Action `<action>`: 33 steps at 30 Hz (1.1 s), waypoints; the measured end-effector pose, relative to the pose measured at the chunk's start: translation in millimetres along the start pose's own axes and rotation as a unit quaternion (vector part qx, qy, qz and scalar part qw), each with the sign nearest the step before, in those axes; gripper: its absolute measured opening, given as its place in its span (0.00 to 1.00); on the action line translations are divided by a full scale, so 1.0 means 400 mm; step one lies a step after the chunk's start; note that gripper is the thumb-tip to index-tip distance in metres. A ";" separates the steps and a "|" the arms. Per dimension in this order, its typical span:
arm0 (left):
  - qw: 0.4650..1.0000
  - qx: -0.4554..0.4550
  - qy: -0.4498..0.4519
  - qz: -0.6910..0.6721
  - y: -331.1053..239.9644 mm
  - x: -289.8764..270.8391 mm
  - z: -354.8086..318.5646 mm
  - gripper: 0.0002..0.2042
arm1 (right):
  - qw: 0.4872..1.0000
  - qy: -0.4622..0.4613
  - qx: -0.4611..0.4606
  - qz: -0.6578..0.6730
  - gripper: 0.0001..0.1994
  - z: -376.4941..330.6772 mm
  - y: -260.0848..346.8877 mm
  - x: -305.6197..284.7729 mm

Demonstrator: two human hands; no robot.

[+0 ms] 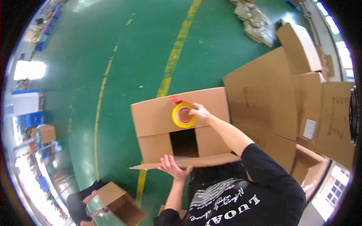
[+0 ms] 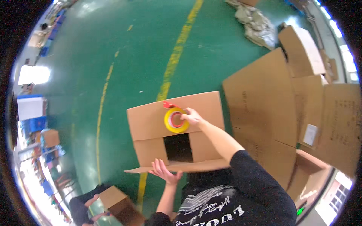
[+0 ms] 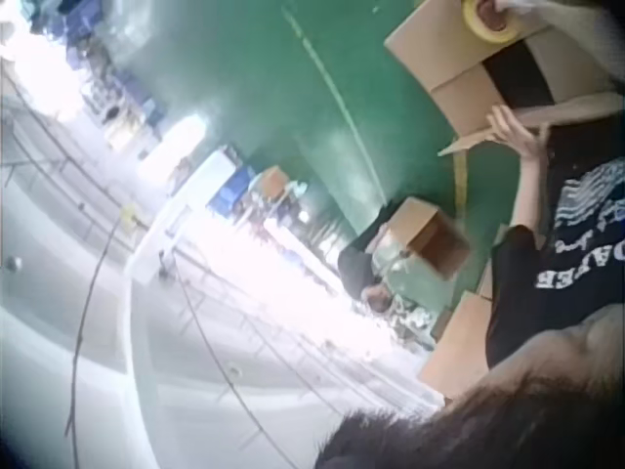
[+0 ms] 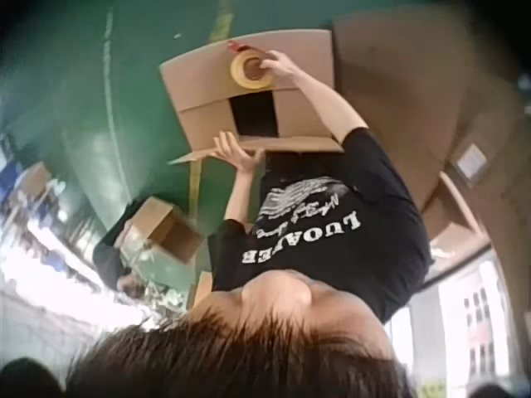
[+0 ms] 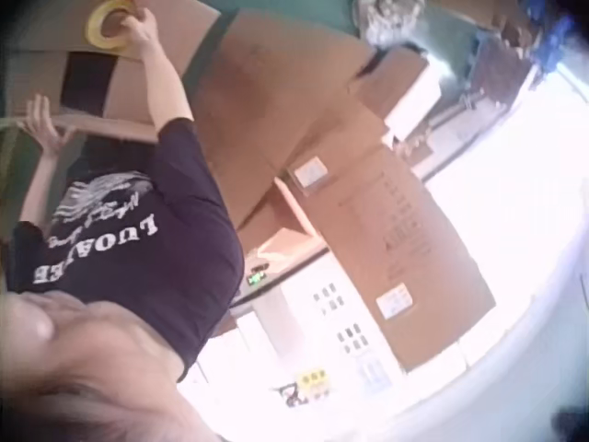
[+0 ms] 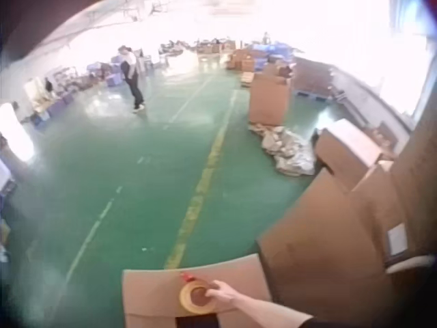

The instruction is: Assemble and apply tape to cardboard boxes using a handheld tape dispenser.

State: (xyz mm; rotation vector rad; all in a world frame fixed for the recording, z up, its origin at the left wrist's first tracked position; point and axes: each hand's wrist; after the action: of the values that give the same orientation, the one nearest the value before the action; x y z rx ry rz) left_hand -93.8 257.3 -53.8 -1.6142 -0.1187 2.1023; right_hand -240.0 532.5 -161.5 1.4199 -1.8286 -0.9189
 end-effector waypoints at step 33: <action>0.987 -0.072 0.144 0.025 0.052 0.317 0.170 0.44 | 0.841 -0.046 -0.327 -0.429 0.22 -0.274 0.341 0.348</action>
State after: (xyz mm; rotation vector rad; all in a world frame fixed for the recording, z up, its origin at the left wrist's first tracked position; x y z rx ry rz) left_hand -187.1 307.6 -153.0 -2.0071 -0.1380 1.9089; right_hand -251.5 404.6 21.6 1.7094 -0.6863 -1.8482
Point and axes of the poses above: each hand's wrist, its own z-axis towards the middle knuckle, its own x-axis out of the palm, y = z × x, and after that the axes turned 6 degrees about -y, right-handed
